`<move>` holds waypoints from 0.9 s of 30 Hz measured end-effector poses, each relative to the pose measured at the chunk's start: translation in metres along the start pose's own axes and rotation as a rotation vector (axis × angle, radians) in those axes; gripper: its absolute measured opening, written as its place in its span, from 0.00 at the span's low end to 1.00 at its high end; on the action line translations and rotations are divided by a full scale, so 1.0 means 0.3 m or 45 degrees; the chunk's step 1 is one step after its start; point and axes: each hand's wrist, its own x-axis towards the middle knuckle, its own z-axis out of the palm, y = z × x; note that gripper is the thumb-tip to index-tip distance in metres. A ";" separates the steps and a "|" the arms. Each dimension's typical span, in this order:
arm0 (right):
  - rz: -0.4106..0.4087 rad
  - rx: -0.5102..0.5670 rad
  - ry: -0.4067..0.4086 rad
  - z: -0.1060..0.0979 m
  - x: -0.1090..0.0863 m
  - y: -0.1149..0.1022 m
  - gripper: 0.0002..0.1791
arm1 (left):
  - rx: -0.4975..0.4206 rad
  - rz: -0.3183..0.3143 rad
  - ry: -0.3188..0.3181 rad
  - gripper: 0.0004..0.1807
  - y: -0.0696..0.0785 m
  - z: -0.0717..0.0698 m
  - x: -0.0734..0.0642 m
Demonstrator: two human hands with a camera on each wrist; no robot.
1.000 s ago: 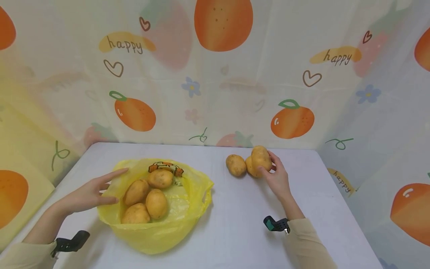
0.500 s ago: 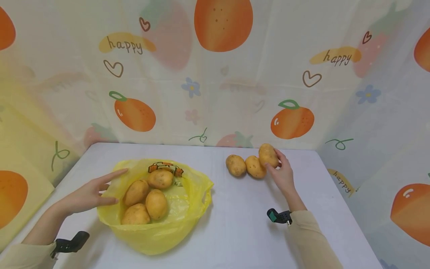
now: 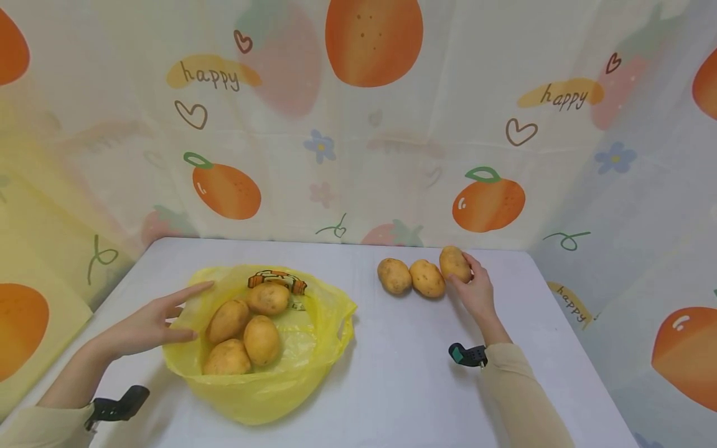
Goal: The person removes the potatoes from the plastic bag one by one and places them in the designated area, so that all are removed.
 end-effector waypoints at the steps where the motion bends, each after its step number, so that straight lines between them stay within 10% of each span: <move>1: 0.009 -0.012 -0.005 0.001 0.002 0.004 0.36 | -0.001 -0.002 -0.001 0.44 0.001 0.000 0.000; 27: 0.020 -0.203 -0.012 0.017 0.021 0.041 0.36 | -0.009 -0.019 -0.003 0.44 0.017 -0.003 0.001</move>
